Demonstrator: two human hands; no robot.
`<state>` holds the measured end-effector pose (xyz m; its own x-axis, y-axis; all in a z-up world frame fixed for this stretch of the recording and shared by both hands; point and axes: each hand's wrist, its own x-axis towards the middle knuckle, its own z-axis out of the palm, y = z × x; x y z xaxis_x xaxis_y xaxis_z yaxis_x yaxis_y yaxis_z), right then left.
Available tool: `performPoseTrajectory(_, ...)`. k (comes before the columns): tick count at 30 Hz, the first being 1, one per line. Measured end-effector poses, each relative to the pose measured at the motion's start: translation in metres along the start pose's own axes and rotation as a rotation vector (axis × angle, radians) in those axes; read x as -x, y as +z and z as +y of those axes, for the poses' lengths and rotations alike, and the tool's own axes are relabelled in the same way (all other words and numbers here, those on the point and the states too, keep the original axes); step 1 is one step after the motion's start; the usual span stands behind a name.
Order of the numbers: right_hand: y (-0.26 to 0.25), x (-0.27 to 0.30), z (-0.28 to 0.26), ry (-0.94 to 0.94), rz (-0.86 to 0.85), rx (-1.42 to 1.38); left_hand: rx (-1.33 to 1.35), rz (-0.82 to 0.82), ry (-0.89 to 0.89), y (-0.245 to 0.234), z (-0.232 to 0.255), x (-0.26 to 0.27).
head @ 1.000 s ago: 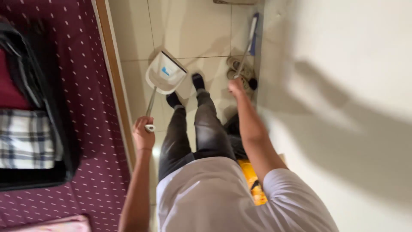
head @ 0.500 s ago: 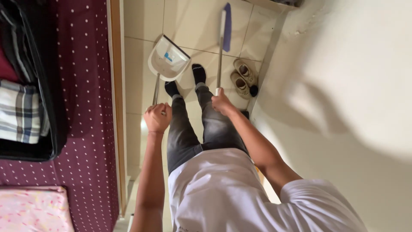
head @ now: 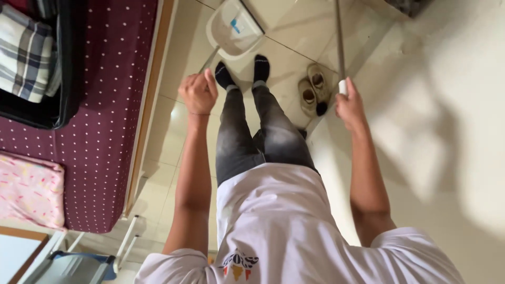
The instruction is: Sweep the floor of a standard room using a broom and dustpan.
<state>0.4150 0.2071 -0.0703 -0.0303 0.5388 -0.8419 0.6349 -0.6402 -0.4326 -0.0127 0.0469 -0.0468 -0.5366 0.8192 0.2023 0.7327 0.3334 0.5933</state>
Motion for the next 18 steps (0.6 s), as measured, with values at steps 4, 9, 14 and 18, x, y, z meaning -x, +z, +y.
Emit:
performPoseTrajectory(4, -0.019, -0.133, 0.052, -0.800, 0.167, 0.581, 0.085, 0.019, -0.060, 0.015, 0.012, 0.010)
performPoseTrajectory(9, 0.027, -0.177, -0.042, -0.149, 0.104, 0.837, 0.091, -0.029, -0.044, 0.036, 0.028, -0.002)
performPoseTrajectory(14, 0.079, -0.206, -0.013, -0.102, -0.051, 0.767, 0.114, -0.027, 0.000, 0.052, 0.028, -0.035)
performPoseTrajectory(18, 0.108, -0.185, 0.107, -0.443, -0.107, 0.970, 0.105, 0.053, -0.023, 0.054, 0.016, -0.052)
